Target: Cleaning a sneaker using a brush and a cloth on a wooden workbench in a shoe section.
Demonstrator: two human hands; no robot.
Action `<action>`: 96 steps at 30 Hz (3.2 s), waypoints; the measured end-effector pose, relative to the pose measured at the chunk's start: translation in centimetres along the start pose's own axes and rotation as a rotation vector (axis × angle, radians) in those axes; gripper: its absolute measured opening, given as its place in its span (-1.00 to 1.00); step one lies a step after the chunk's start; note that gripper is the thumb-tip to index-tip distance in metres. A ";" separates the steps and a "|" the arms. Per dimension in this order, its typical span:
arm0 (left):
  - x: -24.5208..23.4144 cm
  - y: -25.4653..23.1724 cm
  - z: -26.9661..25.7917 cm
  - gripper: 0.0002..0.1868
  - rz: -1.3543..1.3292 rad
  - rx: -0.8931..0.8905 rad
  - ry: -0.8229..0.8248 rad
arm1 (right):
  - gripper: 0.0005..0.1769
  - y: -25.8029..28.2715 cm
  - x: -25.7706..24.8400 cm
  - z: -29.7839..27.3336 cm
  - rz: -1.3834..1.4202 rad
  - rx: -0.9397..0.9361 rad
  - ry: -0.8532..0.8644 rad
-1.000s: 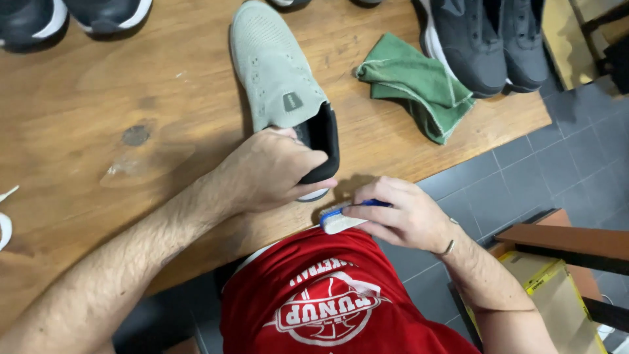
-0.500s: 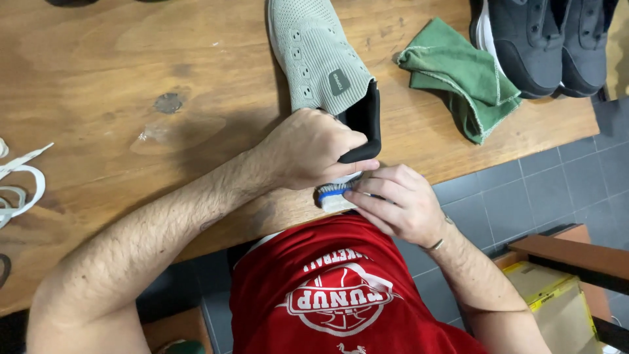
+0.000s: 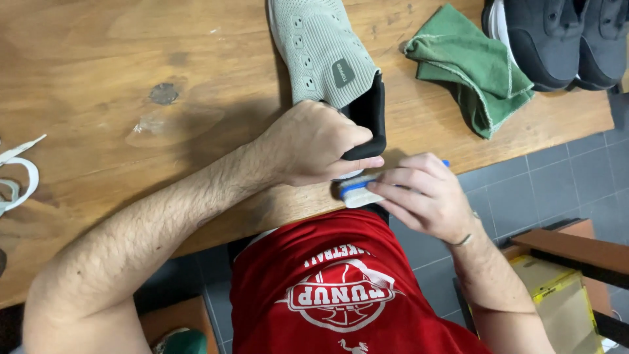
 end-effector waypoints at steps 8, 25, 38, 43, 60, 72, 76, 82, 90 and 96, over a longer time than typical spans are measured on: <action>0.1 0.2 0.1 -0.51 -0.024 -0.004 0.028 | -0.85 0.5 0.7 1.4 -0.059 -0.024 -0.006; -0.5 -0.1 0.1 -0.54 -0.040 0.028 0.006 | -0.86 -2.4 -0.3 0.1 0.035 -0.054 -0.014; -0.5 -0.3 -0.1 -0.56 -0.026 0.063 -0.018 | -0.86 -4.1 -0.7 0.0 0.141 -0.022 0.060; -0.7 -0.4 -0.2 -0.56 -0.019 0.065 -0.026 | -0.86 -5.2 -2.2 -0.5 0.035 -0.017 0.106; -0.5 -0.6 -0.2 -0.56 0.018 0.021 -0.018 | -0.85 -0.6 -0.6 0.5 -0.081 0.013 0.087; -0.1 0.0 -0.2 -0.56 0.012 -0.036 -0.079 | -0.84 3.5 0.4 0.4 -0.381 0.184 0.072; -0.3 -0.1 -0.3 -0.54 -0.009 -0.030 -0.100 | -0.82 3.4 -0.3 -0.6 -0.425 0.195 0.069; 0.4 -0.3 0.0 -0.55 0.023 -0.026 -0.090 | -0.86 3.7 2.0 2.3 -0.389 0.195 0.037; 0.3 0.1 -0.1 -0.55 0.031 -0.043 -0.048 | -0.77 3.8 2.0 2.3 -0.375 0.148 0.107; -0.5 0.0 -0.2 -0.54 0.000 -0.026 -0.085 | -0.83 0.6 -1.9 -0.2 -0.365 0.155 0.117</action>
Point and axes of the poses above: each hand's wrist, its own z-axis towards the middle knuckle, its own x-axis out of the palm, y = z × x, the point moved 8 cm from there along z, towards the middle knuckle, and after that the axes turned 9 degrees about y, right-handed, at the moved point
